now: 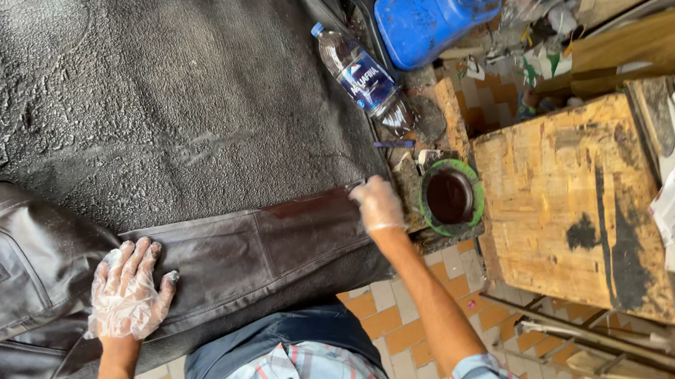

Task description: The person, wearing plastic gloves, spreads dark dye over the front panel of a leather jacket laid on a padded work table, rubbing the liquid in by hand and repositioning the jacket. They then use a small applicator to touch up the dye along the panel and smooth the treated leather with their gloved hands.

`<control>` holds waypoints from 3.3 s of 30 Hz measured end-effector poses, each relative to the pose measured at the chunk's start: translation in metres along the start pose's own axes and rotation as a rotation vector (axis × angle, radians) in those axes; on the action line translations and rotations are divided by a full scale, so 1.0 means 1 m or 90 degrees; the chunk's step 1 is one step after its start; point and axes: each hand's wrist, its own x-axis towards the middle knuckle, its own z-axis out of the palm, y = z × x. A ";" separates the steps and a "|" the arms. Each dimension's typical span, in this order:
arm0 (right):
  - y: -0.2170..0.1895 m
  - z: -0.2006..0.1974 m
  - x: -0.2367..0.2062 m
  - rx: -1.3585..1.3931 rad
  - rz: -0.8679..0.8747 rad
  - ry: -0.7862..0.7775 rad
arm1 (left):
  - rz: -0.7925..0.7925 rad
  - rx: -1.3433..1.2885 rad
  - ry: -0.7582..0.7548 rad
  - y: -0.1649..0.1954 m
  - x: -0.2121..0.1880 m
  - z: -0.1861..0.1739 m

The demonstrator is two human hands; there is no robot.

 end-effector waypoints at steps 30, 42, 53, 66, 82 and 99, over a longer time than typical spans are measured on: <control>-0.009 -0.019 -0.082 0.121 0.077 -0.091 | 0.016 -0.009 0.022 -0.011 -0.003 -0.001; 0.001 -0.002 -0.101 0.081 -0.017 -0.107 | 0.015 0.006 0.016 -0.006 -0.003 0.000; -0.105 0.016 -0.097 0.220 -0.239 -0.105 | 0.011 0.007 0.010 -0.002 -0.006 0.002; -0.124 0.011 -0.061 0.288 -0.215 -0.005 | -0.004 0.023 -0.006 -0.001 -0.003 0.003; -0.108 0.016 -0.018 0.244 -0.242 0.029 | 0.006 -0.025 0.063 0.002 -0.001 -0.008; -0.079 0.023 0.008 0.096 -0.140 -0.014 | 0.015 -0.003 0.037 -0.007 -0.001 -0.011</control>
